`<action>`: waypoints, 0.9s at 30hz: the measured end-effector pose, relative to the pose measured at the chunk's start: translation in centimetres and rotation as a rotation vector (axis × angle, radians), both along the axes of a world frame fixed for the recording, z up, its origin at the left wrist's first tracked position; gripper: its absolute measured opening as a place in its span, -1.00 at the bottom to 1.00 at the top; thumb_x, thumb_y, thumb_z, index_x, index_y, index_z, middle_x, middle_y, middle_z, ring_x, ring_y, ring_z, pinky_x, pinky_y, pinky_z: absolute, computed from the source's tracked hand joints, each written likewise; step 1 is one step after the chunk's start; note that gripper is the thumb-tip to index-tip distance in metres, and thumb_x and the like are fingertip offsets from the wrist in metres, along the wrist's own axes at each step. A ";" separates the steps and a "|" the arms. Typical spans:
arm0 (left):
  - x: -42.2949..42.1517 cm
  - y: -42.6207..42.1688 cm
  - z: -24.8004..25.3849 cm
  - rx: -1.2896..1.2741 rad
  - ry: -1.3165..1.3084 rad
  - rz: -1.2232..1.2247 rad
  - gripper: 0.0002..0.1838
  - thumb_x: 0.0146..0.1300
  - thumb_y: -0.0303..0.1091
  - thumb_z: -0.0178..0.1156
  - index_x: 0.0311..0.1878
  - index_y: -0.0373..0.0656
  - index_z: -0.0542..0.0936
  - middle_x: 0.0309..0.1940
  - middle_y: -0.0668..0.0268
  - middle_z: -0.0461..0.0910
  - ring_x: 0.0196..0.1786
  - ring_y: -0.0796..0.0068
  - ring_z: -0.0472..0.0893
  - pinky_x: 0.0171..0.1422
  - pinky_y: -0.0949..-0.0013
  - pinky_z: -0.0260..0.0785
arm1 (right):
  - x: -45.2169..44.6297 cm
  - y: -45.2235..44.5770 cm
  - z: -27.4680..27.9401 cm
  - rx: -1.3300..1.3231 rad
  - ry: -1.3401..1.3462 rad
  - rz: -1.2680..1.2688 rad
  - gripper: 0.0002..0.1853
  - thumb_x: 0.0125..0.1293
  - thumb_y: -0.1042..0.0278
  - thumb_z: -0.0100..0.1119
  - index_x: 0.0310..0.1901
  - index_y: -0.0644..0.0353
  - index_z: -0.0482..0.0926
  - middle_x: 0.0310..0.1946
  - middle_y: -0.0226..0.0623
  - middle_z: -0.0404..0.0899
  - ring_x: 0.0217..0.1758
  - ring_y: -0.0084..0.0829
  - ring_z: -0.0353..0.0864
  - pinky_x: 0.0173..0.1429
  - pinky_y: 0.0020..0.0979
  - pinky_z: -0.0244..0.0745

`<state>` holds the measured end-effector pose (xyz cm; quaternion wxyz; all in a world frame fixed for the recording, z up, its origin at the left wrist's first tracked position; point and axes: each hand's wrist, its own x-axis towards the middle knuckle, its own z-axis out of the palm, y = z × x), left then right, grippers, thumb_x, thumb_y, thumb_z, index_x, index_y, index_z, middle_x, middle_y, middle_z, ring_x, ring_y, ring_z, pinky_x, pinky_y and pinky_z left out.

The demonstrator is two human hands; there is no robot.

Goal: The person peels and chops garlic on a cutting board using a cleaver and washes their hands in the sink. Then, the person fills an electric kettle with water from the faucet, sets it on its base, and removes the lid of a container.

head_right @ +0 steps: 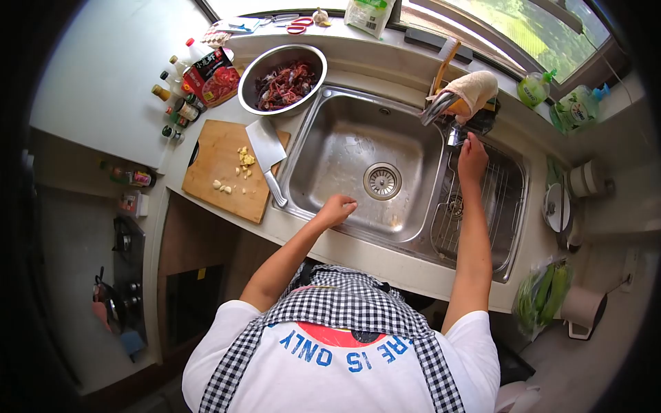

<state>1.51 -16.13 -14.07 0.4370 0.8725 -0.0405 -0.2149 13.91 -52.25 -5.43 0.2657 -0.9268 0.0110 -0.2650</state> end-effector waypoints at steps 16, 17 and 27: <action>14.7 -16.2 -2.3 -1.810 0.652 1.022 -0.47 0.44 -0.01 -0.24 0.00 -0.33 0.49 -0.09 0.14 0.59 0.05 0.20 0.55 0.31 0.11 0.32 | 1.1 11.6 -7.4 2.306 0.511 0.250 -0.61 0.43 0.18 -0.07 -0.07 0.41 0.54 -0.04 -0.01 0.58 0.10 -0.16 0.56 0.31 -0.14 0.44; 15.2 -15.9 -1.4 -1.876 0.698 1.130 -0.48 0.44 -0.03 -0.25 -0.04 -0.33 0.51 -0.15 0.14 0.61 0.01 0.21 0.56 0.30 0.13 0.34 | 2.1 11.6 -8.1 2.337 0.556 0.288 -0.61 0.43 0.17 -0.06 -0.10 0.41 0.55 -0.06 -0.03 0.59 0.08 -0.16 0.58 0.30 -0.14 0.45; 12.7 -11.3 -7.4 -2.057 0.513 1.239 -0.64 0.32 -0.12 -0.11 -0.10 -0.17 0.54 -0.06 0.15 0.60 0.08 0.18 0.55 0.24 0.09 0.41 | 3.1 17.4 -8.5 1.803 1.064 0.223 -0.70 0.39 0.17 0.05 -0.20 0.30 0.55 -0.24 -0.09 0.64 -0.11 -0.17 0.66 -0.04 -0.23 0.66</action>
